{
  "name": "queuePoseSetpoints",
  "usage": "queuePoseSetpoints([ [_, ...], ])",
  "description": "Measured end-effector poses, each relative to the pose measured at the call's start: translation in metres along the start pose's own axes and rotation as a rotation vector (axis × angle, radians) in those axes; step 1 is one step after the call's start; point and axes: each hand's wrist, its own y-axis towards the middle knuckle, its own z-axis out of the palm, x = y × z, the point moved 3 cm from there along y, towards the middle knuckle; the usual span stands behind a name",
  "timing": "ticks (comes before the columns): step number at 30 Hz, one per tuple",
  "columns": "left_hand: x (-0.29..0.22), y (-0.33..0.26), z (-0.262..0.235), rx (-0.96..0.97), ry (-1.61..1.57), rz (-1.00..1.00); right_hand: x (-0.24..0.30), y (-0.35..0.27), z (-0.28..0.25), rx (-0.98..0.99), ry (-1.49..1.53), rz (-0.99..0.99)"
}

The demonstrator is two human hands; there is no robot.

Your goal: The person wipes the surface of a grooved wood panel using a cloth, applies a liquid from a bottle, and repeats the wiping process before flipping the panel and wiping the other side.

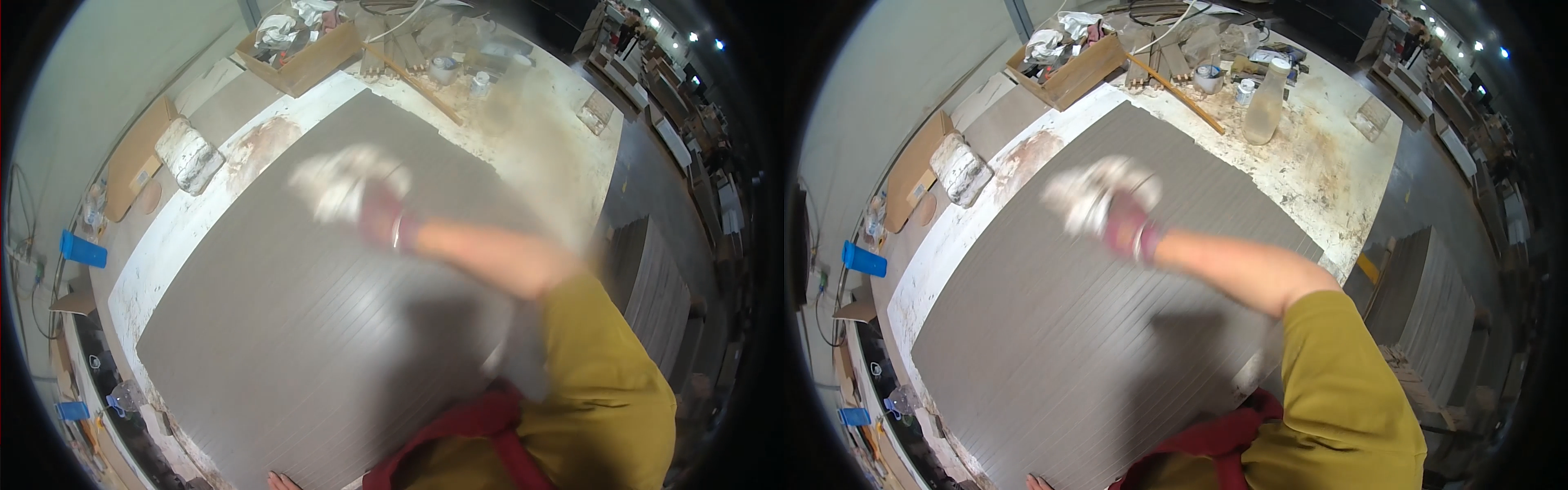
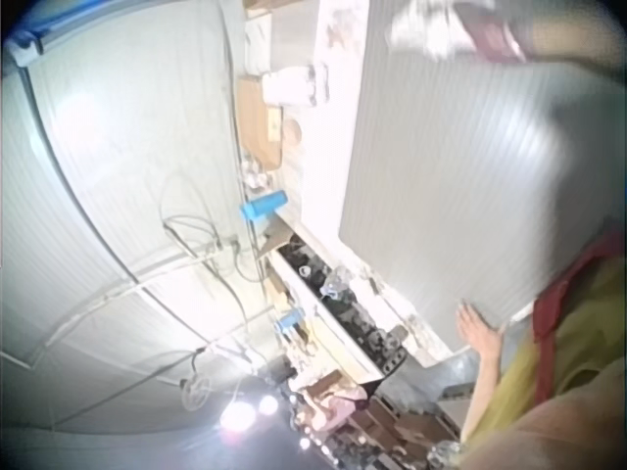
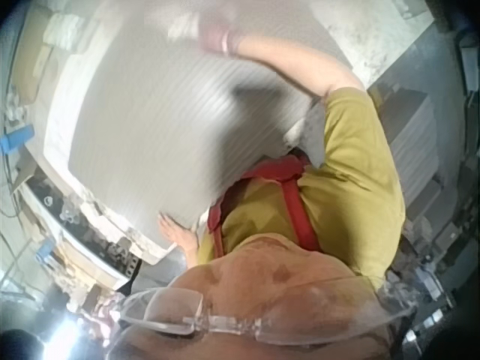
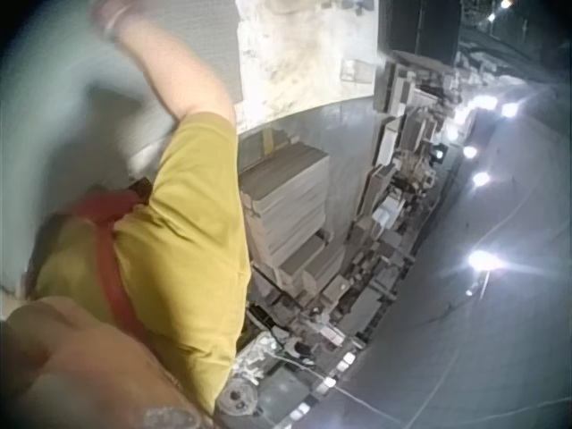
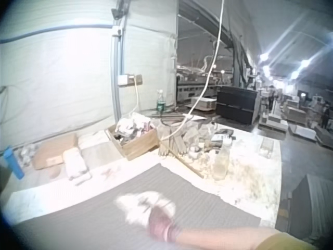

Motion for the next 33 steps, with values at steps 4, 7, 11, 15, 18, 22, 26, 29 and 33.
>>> queuePoseSetpoints([
  [4, 0.008, -0.011, 0.007, 0.035, 0.005, -0.008, 0.011, -0.023, 0.071, 0.192, -1.539, -0.173],
  [7, -0.001, -0.006, -0.003, 0.054, 0.008, -0.019, 0.101, 0.027, -0.016, -0.261, -2.134, 0.355],
  [11, -0.006, 0.003, -0.003, 0.074, 0.016, -0.019, 0.111, 0.021, -0.062, 0.0, -2.7, 0.174],
  [15, -0.002, -0.007, 0.008, 0.076, 0.008, -0.085, 0.044, -0.01, 0.028, 0.421, -2.056, -0.237],
  [18, 0.005, -0.009, 0.009, 0.114, 0.048, -0.091, 0.06, 0.005, -0.019, 0.08, -2.031, -0.201],
  [22, 0.011, -0.01, 0.022, -0.04, 0.052, 0.025, 0.089, 0.032, -0.034, -0.466, -2.608, 0.341],
  [26, 0.007, -0.016, 0.016, -0.065, 0.033, 0.007, -0.014, 0.014, 0.131, 0.198, -1.75, 0.344],
  [29, 0.013, -0.016, 0.018, -0.073, 0.053, 0.022, -0.107, -0.049, 0.234, 0.58, -1.687, -0.143],
  [33, 0.025, -0.023, 0.006, -0.016, 0.016, -0.003, -0.134, -0.064, 0.272, 0.802, -1.615, -0.253],
])
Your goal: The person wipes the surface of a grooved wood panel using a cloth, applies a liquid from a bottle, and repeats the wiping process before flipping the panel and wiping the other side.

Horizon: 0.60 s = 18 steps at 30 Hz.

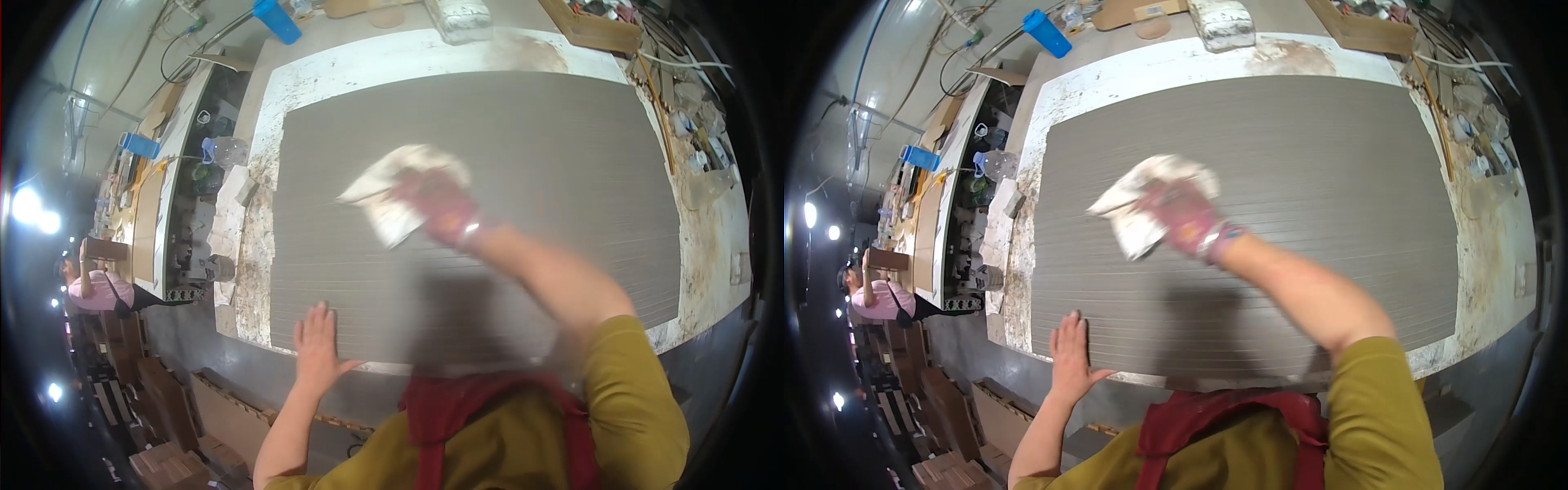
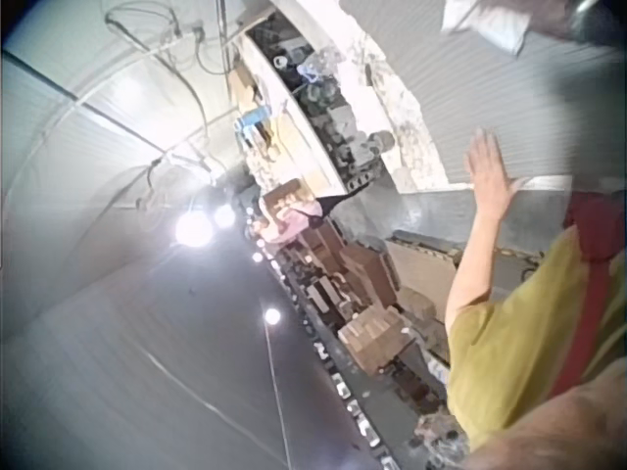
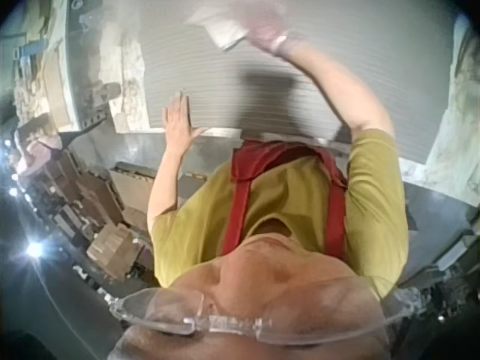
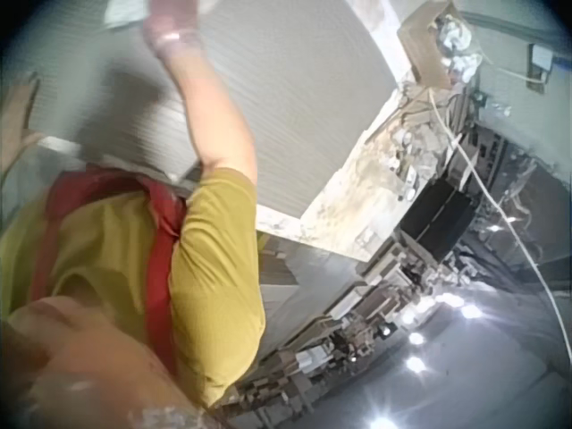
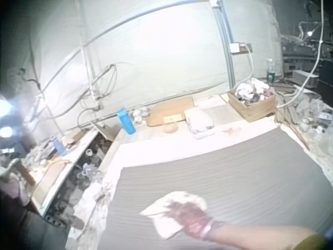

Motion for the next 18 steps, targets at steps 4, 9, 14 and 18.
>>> queuePoseSetpoints([
  [4, 0.05, -0.039, -0.006, -0.124, -0.097, -0.356, -0.178, -0.064, -0.075, -0.113, 0.013, 0.671],
  [9, 0.074, -0.043, 0.016, -0.182, -0.383, -0.471, -0.287, -0.115, -0.114, -0.096, -0.516, 0.974],
  [14, 0.074, -0.037, 0.02, -0.222, -0.363, -0.449, -0.262, 0.051, 0.066, 0.275, -0.771, 0.405],
  [18, 0.078, -0.045, 0.02, -0.219, -0.365, -0.472, 0.005, 0.169, 0.164, 0.13, 0.027, 0.115],
])
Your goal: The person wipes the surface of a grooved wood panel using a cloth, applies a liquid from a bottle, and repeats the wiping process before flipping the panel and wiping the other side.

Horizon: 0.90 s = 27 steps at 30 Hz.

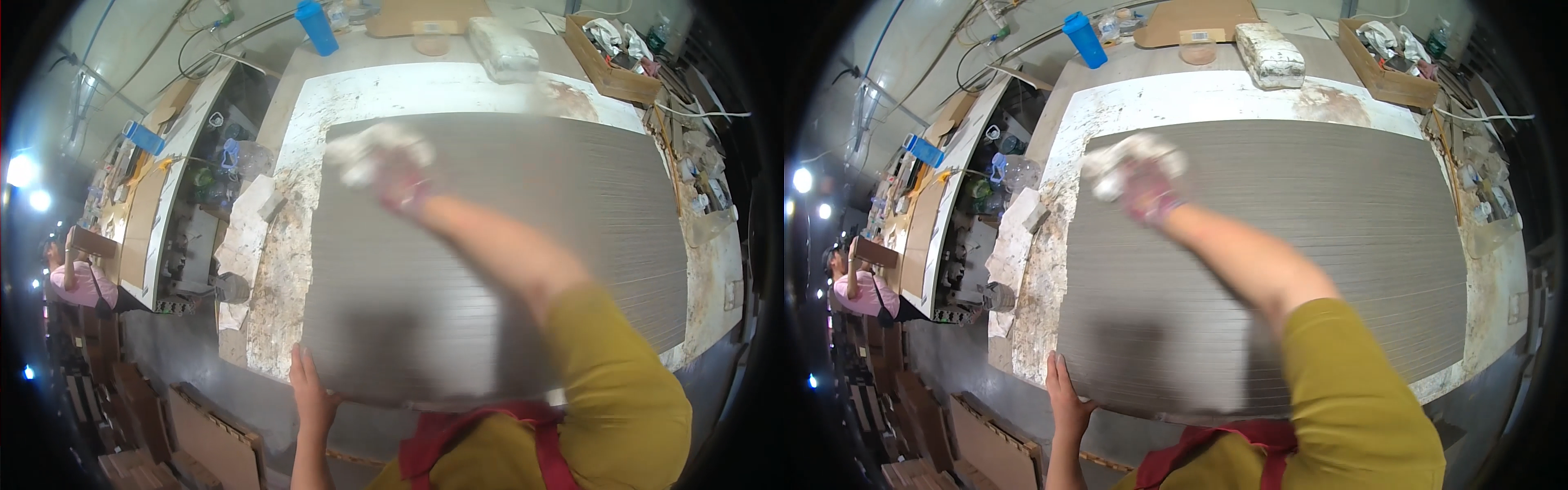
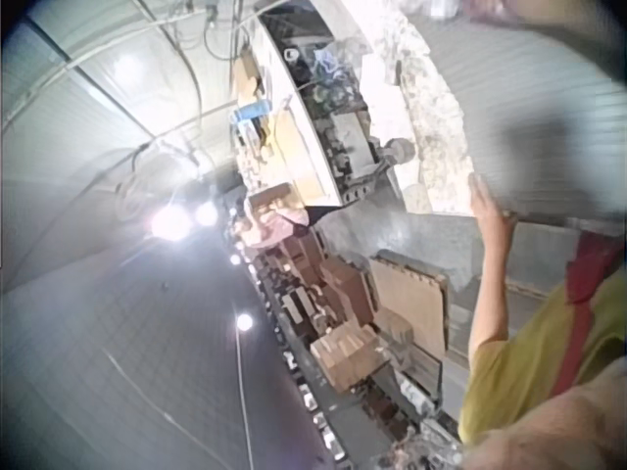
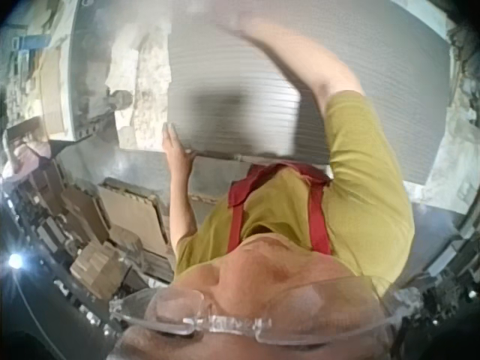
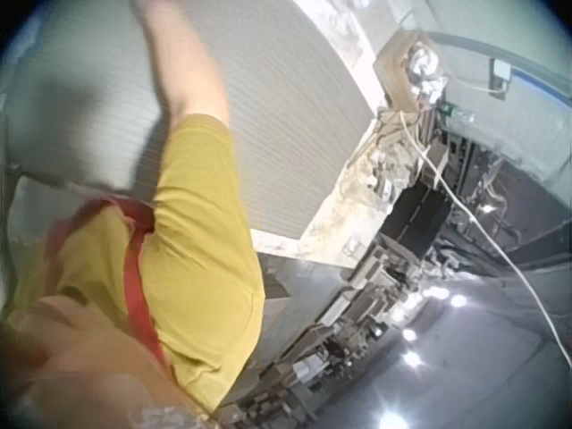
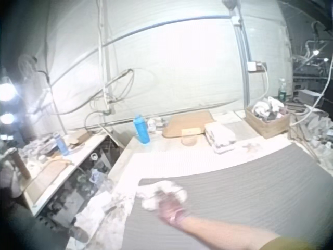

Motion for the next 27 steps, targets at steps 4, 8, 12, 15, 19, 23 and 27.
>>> queuePoseSetpoints([
  [4, 0.004, 0.006, -0.007, 0.037, -0.01, 0.013, 0.165, -0.027, -0.014, 0.221, 0.117, -0.391],
  [8, 0.022, 0.001, -0.01, -0.049, -0.29, -0.003, 0.11, -0.048, -0.046, 0.271, 0.437, -0.158],
  [12, 0.044, -0.016, 0.01, -0.152, -0.52, -0.172, -0.089, -0.065, -0.132, 0.058, -0.208, -0.043],
  [15, 0.06, -0.017, 0.037, -0.079, -0.601, -0.283, -0.121, -0.115, -0.139, -0.045, 0.357, 0.223],
  [19, 0.051, -0.014, 0.029, -0.206, -0.45, -0.1, 0.007, -0.104, -0.078, -0.179, 0.25, 0.12],
  [23, 0.052, -0.024, 0.037, -0.508, -0.12, 0.051, 0.216, -0.159, -0.009, 0.145, 0.241, -0.26],
  [27, 0.09, -0.095, 0.095, -0.525, -0.577, -0.012, 0.279, -0.176, -0.034, 0.516, 0.682, -0.418],
])
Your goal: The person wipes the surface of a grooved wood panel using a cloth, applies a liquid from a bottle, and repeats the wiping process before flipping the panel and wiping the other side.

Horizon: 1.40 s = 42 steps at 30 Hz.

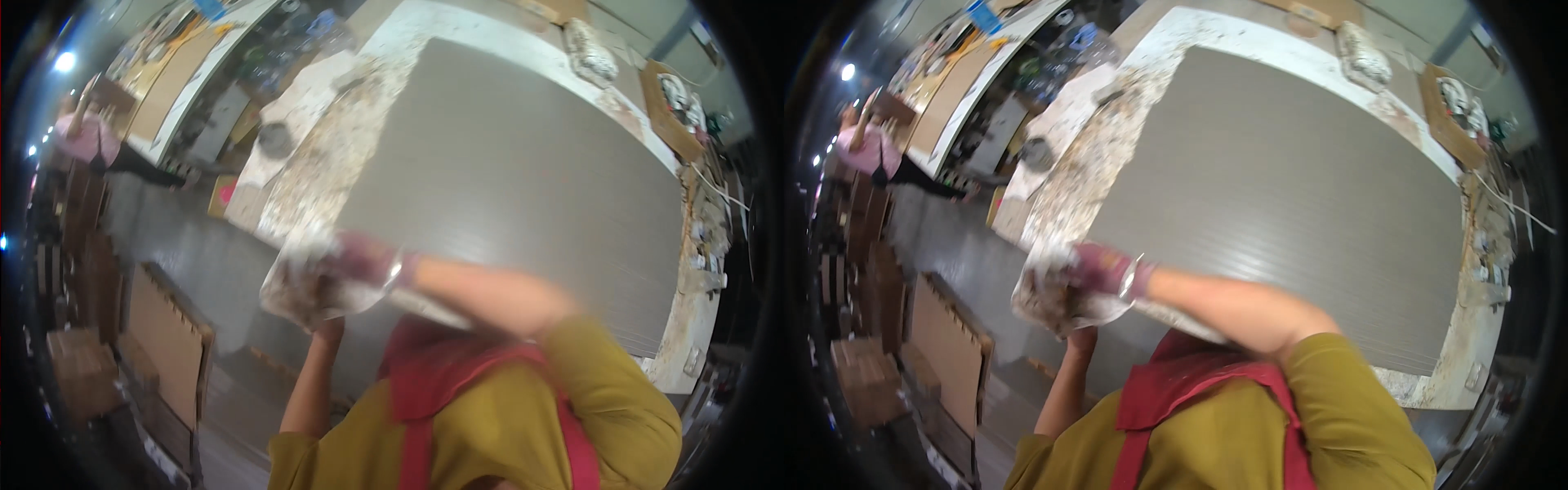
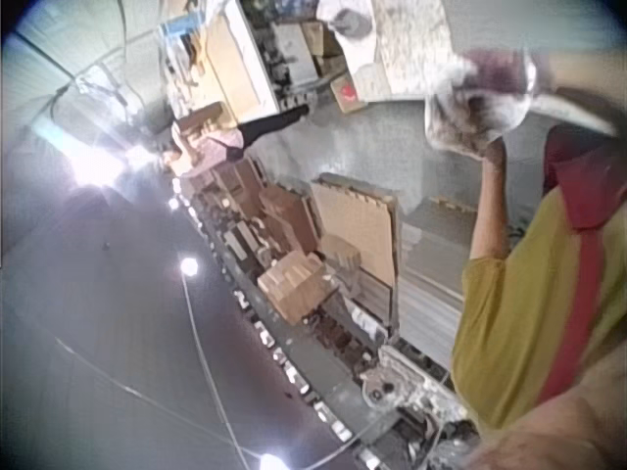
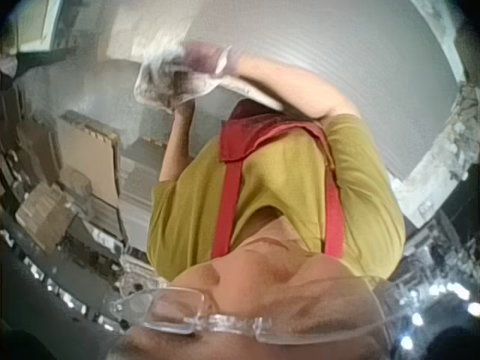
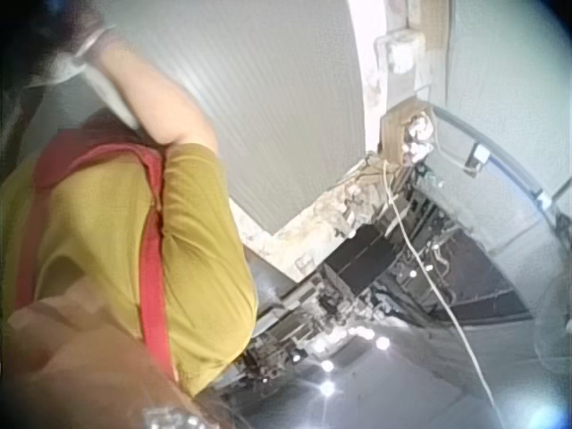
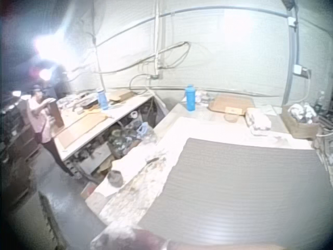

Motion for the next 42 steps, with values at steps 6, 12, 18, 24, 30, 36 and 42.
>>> queuePoseSetpoints([
  [6, -0.038, -0.082, -0.057, 0.056, 0.371, -0.385, -0.075, -0.06, -0.146, -0.518, 0.124, 0.233],
  [12, -0.031, -0.032, -0.049, -0.112, -0.073, -0.575, -0.016, -0.051, -0.04, -0.398, -0.413, 0.405],
  [18, -0.072, 0.03, -0.053, -0.229, -0.598, -0.514, 0.02, -0.114, -0.035, -0.172, 0.524, 0.189],
  [24, -0.095, 0.044, -0.017, 0.045, -0.218, -0.142, -0.049, -0.317, -0.253, -0.959, 0.567, 0.395],
  [30, -0.105, 0.063, 0.004, 0.096, 0.0, -0.122, -0.08, -0.265, -0.155, -0.563, -0.794, 0.7],
  [36, -0.083, 0.083, -0.039, -0.017, -0.289, -0.311, 0.045, -0.152, 0.022, 0.122, 0.241, -0.069],
  [42, -0.135, 0.085, -0.029, 0.154, -0.324, -0.227, 0.034, -0.215, -0.071, -0.25, 1.063, 0.282],
])
